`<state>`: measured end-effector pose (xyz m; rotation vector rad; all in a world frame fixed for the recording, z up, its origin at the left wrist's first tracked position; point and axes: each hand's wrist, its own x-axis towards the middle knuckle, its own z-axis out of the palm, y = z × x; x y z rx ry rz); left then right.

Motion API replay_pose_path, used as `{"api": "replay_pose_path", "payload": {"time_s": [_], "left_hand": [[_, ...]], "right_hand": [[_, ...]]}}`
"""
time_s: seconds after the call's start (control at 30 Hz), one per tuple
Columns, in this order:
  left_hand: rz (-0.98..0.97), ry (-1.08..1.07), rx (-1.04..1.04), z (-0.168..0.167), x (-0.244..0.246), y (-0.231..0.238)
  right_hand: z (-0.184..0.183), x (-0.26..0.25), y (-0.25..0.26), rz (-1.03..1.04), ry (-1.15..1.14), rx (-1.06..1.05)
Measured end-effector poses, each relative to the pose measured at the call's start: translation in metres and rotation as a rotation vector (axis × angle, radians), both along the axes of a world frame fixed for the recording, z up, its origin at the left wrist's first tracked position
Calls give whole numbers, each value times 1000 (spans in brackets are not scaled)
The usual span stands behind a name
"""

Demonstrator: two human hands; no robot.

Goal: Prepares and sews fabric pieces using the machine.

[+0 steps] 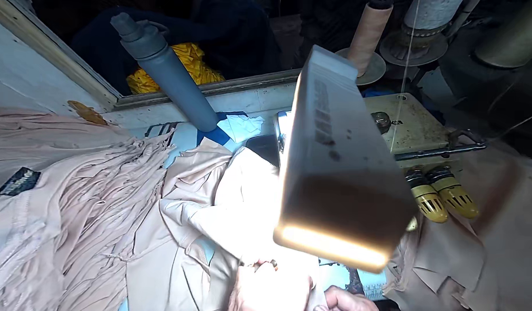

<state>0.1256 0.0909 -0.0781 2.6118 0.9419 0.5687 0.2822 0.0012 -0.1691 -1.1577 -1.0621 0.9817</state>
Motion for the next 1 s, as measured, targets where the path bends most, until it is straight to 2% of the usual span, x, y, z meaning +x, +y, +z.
{"api": "replay_pose_path", "payload": {"time_s": [0.1, 0.23, 0.4, 0.5, 0.7, 0.9, 1.0], "left_hand": [[76, 48, 120, 0, 22, 12], [166, -15, 184, -16, 37, 35], [223, 83, -4, 1, 17, 24], [224, 101, -12, 6, -3, 13], [111, -168, -127, 0, -35, 0], [36, -66, -7, -5, -8, -2], [60, -63, 149, -15, 14, 14]], "right_hand": [[12, 1, 18, -49, 4, 22], [21, -1, 44, -133, -1, 63], [35, 5, 41, -166, -21, -26], [30, 10, 27, -114, 24, -34], [25, 13, 9, -80, 37, -28], [21, 9, 14, -63, 11, 13], [22, 4, 28, -98, 5, 31]]}}
